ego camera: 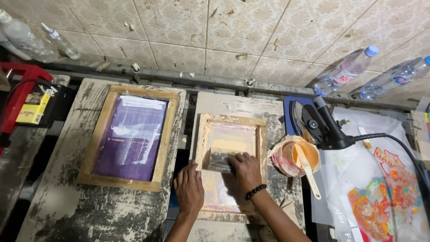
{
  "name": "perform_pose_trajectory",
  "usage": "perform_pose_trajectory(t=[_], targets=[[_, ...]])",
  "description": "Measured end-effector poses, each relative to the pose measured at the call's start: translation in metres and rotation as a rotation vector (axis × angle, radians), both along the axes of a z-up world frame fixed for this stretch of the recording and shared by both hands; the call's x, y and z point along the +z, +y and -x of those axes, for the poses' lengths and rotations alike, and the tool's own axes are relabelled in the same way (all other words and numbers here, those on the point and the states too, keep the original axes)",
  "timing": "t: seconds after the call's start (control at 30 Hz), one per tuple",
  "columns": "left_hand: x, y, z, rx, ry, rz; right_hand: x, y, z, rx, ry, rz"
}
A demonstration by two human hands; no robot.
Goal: The person uses a squeegee to spread orange ink across a screen printing frame. They then use a wooden stick to scrape excess ink from the squeegee and apply more ink to the screen before continuing to spread it evenly.
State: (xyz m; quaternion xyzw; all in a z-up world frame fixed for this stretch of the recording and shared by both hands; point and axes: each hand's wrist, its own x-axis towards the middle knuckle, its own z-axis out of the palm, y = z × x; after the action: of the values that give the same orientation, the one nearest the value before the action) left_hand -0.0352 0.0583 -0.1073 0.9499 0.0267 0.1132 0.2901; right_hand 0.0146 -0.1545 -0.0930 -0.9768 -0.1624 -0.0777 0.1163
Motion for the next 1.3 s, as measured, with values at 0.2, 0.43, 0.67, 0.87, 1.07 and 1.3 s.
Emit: perform_pose_trajectory(t=[0.2,0.43,0.67,0.87,1.07,1.3], targets=[[0.007,0.0,-0.002,0.008,0.051,0.014,0.043,-0.015,-0.015,0.078,0.07,-0.086],[0.003,0.0,-0.003,-0.003,0.038,0.019,0.029,-0.013,-0.104,-0.037,0.134,0.075],[0.003,0.001,0.0,-0.006,0.03,0.053,0.031,-0.006,-0.037,0.034,0.209,0.022],[0.008,0.0,0.002,-0.007,-0.001,0.03,0.052,-0.005,0.005,0.157,0.141,-0.033],[0.009,0.0,0.002,-0.002,-0.047,0.021,0.021,-0.004,-0.039,0.005,-0.059,0.058],[0.001,-0.001,-0.002,0.005,0.013,0.037,0.01,-0.002,0.005,0.065,-0.079,-0.013]])
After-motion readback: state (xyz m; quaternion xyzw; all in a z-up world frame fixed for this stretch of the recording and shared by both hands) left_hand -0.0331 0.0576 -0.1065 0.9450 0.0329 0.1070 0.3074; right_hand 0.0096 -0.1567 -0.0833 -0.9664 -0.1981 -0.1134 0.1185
